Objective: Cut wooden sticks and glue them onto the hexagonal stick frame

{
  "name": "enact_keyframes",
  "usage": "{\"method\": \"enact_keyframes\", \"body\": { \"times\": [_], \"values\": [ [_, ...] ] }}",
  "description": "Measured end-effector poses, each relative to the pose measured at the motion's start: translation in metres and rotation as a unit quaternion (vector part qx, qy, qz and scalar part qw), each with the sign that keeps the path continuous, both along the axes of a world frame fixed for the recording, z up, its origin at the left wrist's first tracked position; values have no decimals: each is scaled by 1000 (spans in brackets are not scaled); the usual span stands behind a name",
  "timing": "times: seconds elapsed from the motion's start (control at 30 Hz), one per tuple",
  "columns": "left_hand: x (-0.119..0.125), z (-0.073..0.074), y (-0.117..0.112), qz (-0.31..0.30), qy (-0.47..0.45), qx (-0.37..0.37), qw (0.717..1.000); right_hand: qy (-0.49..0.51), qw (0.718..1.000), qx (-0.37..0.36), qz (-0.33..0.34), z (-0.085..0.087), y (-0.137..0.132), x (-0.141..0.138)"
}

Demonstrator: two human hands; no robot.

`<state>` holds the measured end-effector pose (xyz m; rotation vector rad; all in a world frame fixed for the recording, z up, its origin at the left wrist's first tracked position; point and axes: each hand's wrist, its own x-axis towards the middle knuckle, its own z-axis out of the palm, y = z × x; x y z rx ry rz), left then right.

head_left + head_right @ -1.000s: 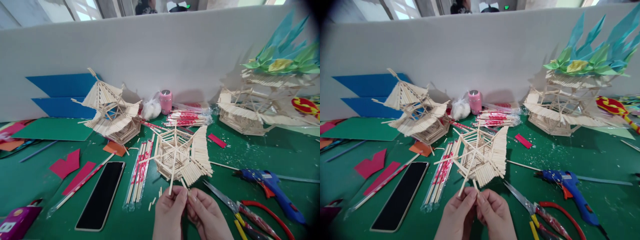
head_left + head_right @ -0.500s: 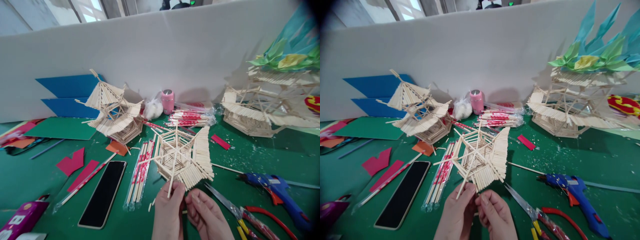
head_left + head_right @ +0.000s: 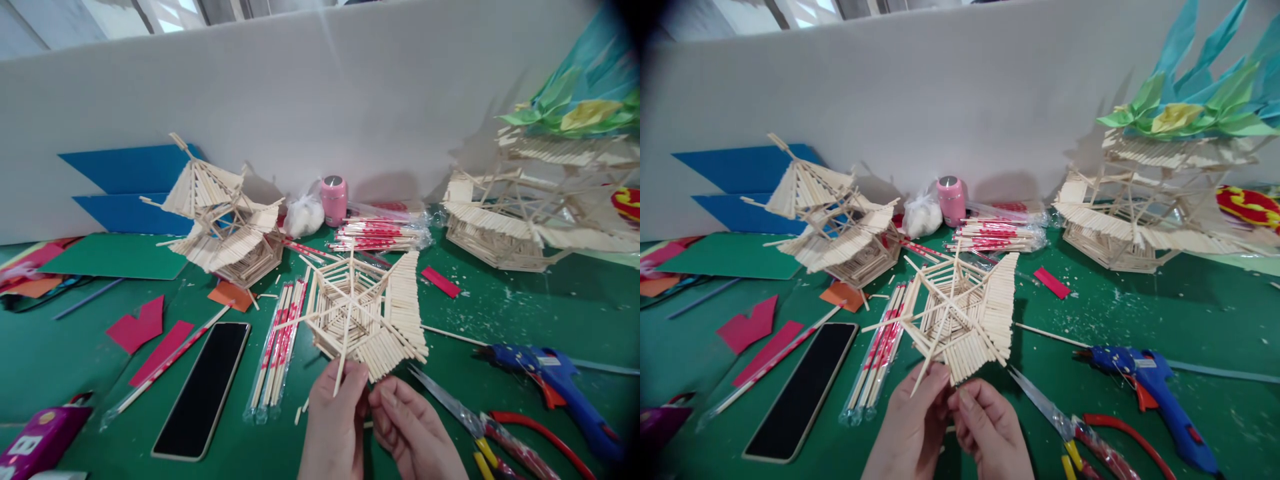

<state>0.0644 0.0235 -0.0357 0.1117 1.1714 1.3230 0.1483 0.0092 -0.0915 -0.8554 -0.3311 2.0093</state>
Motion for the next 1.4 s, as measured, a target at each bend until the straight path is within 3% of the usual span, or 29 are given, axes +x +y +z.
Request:
{"method": "enact_keyframes", "body": {
  "times": [1.4],
  "values": [
    [-1, -7, -1, -6, 15, 7, 1000, -32, 998, 53, 9, -2, 0, -2]
  ]
}}
